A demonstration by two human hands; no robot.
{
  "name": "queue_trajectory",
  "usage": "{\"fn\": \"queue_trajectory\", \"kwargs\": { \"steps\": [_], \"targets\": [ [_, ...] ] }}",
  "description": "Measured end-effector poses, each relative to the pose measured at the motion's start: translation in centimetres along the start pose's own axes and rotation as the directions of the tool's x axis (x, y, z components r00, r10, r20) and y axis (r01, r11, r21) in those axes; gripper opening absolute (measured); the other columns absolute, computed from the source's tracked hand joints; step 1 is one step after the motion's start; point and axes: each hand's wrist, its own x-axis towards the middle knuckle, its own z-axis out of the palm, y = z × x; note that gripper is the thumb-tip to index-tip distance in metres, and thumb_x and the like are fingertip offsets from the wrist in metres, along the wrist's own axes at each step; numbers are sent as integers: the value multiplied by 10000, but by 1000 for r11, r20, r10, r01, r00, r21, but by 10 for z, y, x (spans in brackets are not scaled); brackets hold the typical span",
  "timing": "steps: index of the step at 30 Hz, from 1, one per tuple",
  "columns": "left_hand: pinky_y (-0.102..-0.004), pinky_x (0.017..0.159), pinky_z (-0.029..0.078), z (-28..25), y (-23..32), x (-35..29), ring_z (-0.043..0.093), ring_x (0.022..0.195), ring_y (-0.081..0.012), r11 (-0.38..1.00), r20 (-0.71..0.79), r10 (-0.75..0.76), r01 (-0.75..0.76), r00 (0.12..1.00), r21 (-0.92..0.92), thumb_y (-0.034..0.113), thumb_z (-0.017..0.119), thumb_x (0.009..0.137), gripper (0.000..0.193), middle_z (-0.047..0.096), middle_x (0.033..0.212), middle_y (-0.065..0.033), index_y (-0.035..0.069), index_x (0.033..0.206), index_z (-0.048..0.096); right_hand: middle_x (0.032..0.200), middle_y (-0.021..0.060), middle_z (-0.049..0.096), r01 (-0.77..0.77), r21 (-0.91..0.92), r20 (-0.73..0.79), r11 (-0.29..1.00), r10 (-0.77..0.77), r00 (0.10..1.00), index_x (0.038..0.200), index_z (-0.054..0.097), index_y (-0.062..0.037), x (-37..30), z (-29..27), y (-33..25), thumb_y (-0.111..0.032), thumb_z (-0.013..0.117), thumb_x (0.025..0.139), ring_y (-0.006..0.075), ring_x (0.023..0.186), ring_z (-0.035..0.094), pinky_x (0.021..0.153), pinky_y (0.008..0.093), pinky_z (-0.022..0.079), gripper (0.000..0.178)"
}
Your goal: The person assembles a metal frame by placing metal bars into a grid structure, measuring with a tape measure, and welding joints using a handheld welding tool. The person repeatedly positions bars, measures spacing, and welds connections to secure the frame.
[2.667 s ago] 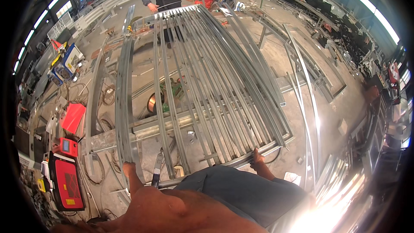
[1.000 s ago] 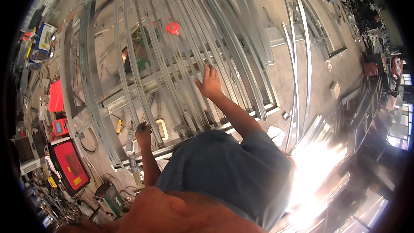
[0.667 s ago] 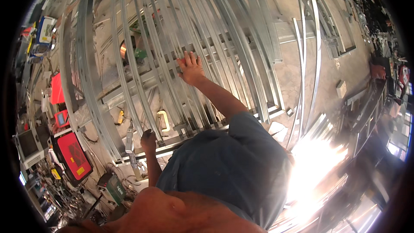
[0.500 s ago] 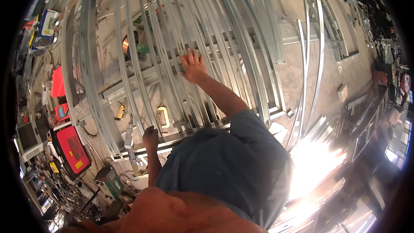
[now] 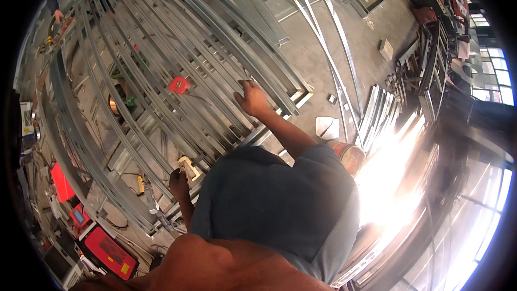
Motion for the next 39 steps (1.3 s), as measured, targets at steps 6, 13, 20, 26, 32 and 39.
{"fn": "queue_trajectory", "kwargs": {
  "steps": [6,13,20,26,32,39],
  "targets": [
    [-455,828,531,5,-20,-16,680,946,-396,996,9,-83,83,996,22,274,623,854,367,711,975,-209,21,1111,695,1200,223,578,-93,-286,-221,954,28,975,1315,529,-53,-39,-17,64,-271,710,838,427,1114,543,945,505,475,555],
    [-498,850,533,-14,-47,-17,653,1015,-428,969,-252,-93,146,963,202,262,655,850,381,662,1117,-233,26,1149,649,1185,220,627,146,-100,-61,984,-153,986,1273,573,-6,-53,15,35,-239,687,864,402,1105,599,941,475,491,484],
    [-513,886,539,-8,-59,-6,646,1076,-425,916,-27,-270,265,963,301,367,722,820,638,630,1213,-257,23,1303,486,1263,225,590,227,-20,117,974,-224,968,1325,530,-17,-91,48,-26,-220,680,863,415,1175,565,997,473,467,527],
    [-506,900,530,-16,-67,7,651,1078,-427,927,108,-308,273,945,258,357,731,792,636,670,1144,-263,11,1269,491,1262,228,594,163,-91,19,982,-162,987,1327,532,-12,-109,45,-35,-249,683,855,415,1182,560,996,476,465,549],
    [-499,861,542,-1,-113,29,671,993,-444,969,193,-205,171,960,180,331,707,729,666,678,1024,-319,-95,1186,474,1235,234,611,122,-106,42,987,-118,992,1321,535,7,-120,40,-24,-268,676,850,409,1154,581,983,475,473,563],
    [-506,869,540,16,-104,28,654,987,-483,998,282,-61,55,958,28,325,748,730,682,659,995,-359,-131,1151,466,1230,229,619,189,-71,209,979,-170,963,1313,549,-22,-156,87,-49,-289,685,845,414,1148,585,976,482,480,556]
  ]
}}
